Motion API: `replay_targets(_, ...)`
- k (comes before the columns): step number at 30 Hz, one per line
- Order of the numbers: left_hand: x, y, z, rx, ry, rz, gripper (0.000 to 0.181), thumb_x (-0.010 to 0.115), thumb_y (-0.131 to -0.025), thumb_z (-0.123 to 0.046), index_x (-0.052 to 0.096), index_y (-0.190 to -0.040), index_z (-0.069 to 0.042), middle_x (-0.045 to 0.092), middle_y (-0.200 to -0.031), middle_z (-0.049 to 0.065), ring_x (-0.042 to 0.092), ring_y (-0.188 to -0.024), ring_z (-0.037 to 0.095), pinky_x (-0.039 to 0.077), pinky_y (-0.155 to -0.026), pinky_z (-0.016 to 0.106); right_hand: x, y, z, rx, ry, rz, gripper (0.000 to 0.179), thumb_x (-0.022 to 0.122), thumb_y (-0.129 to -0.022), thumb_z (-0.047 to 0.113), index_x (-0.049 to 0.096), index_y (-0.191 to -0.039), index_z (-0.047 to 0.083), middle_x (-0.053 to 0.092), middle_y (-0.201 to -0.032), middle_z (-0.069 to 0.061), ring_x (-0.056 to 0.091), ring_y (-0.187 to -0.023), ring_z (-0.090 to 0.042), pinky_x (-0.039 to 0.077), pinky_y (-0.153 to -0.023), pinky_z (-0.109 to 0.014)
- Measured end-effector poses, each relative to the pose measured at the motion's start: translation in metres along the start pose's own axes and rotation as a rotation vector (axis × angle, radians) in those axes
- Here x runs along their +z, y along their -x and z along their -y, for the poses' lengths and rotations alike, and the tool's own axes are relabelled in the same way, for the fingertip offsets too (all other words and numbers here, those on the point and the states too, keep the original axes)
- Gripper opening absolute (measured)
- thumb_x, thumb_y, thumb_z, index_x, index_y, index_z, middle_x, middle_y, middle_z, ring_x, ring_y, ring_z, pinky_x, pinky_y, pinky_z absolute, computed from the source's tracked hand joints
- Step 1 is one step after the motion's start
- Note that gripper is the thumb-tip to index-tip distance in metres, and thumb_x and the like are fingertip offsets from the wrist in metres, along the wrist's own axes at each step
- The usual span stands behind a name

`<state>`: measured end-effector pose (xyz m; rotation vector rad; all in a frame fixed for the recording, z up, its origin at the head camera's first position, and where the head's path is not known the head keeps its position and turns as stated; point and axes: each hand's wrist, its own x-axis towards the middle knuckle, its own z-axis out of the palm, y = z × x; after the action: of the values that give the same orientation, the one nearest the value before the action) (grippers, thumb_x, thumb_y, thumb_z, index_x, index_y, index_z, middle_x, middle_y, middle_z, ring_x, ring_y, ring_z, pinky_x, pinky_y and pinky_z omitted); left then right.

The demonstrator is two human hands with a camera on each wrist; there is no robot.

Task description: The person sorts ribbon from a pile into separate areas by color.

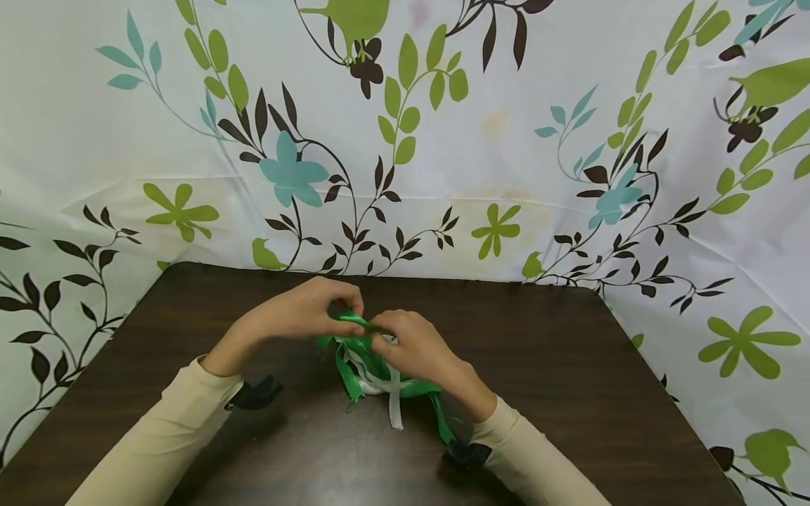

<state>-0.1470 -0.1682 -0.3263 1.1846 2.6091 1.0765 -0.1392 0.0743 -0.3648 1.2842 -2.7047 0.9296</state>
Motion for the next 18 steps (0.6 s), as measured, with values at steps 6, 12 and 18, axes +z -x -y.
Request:
replay_targets(6, -0.006, 0.003, -0.001, -0.049, 0.102, 0.022, 0.014, 0.074, -0.095, -0.038, 0.067, -0.097, -0.026, 0.066, -0.093, -0.008, 0.059, -0.087, 0.016, 0.050, -0.076, 0.040, -0.006, 0.000, -0.001, -0.007, -0.111, 0.039, 0.020, 0.055, -0.104, 0.013, 0.075, -0.109, 0.010, 0.067, -0.101, 0.006, 0.058, -0.082, -0.009, 0.048, -0.069, -0.031)
replay_targets(12, -0.009, 0.009, -0.003, -0.123, 0.190, -0.004, 0.014, 0.073, -0.096, -0.039, 0.069, -0.101, -0.026, 0.068, -0.097, -0.005, 0.059, -0.093, 0.021, 0.049, -0.077, 0.044, -0.013, 0.002, 0.001, -0.020, -0.270, 0.113, 0.023, 0.054, -0.105, 0.009, 0.076, -0.108, 0.012, 0.071, -0.096, 0.007, 0.037, -0.056, -0.007, 0.038, -0.062, -0.028)
replay_targets(18, -0.018, 0.011, -0.004, -0.096, 0.268, -0.001, 0.013, 0.071, -0.099, -0.031, 0.068, -0.101, -0.019, 0.066, -0.095, 0.003, 0.060, -0.091, 0.022, 0.051, -0.074, 0.040, -0.024, 0.004, 0.004, 0.056, -0.407, 0.187, 0.026, 0.054, -0.104, 0.010, 0.078, -0.112, 0.013, 0.074, -0.103, 0.007, 0.038, -0.057, -0.010, 0.037, -0.060, -0.029)
